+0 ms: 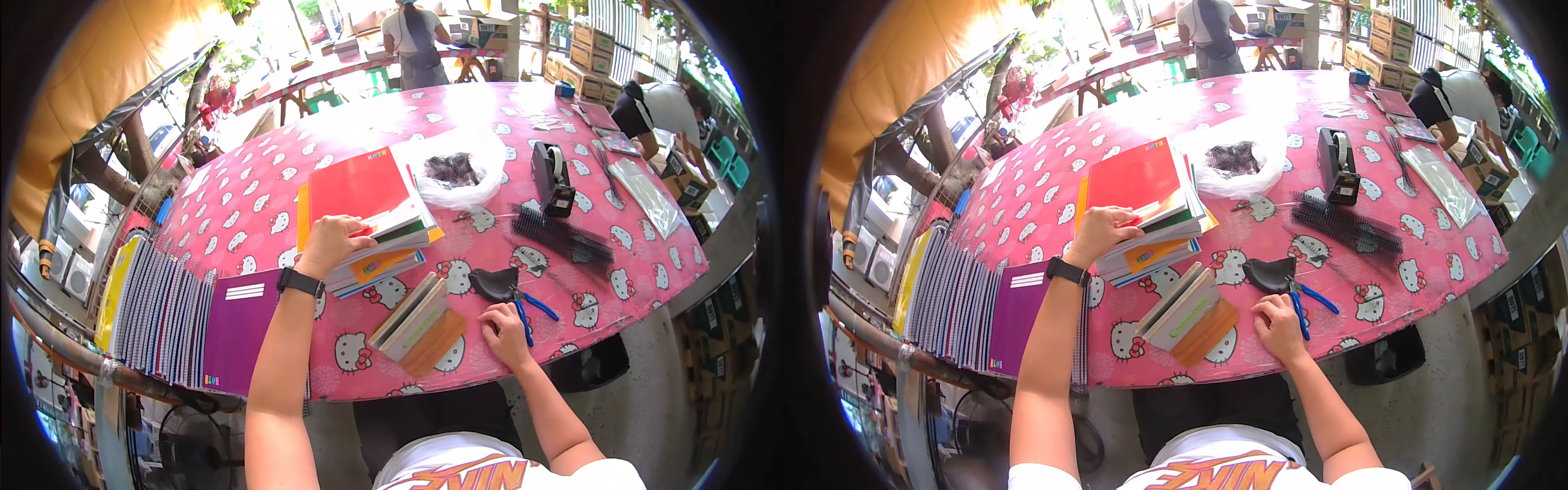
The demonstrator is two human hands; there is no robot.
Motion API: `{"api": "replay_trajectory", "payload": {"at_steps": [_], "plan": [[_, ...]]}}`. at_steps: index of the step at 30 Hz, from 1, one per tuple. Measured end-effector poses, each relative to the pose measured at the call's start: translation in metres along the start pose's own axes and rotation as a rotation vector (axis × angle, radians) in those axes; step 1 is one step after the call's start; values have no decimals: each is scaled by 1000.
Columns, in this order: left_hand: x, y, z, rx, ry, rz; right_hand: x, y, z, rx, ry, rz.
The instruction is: The person trims the spiral binding of notebooks using blue shears, then stacks them one at a time on a pile to the side.
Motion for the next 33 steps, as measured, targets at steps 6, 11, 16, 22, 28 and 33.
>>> {"api": "replay_trajectory", "payload": {"at_steps": [6,11,16,22,28,33], "plan": [[-35,64,-32,-616,-52,42,-3,1,10,-54,-266,455],[-118,91,-131,-625,-188,-72,28,2,50,522,-472,1784],[-119,62,-204,-354,-28,-253,31,-7,44,821,-597,1627],[-78,-26,-250,-697,477,-1667,58,-8,48,748,-284,1174],[-98,50,-206,-874,280,-1169,97,30,129,609,-70,1018],[-91,50,-174,-916,129,-964,54,-19,166,612,31,875]]}}
Point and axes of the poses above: each hand's wrist, its own z-axis towards the middle knuckle, its own y-axis out of the back of the hand, x = y × z, the point moved 5 cm from there along z, towards the middle knuckle, and after that the axes turned 4 degrees about -z, right-handed, at the moved point
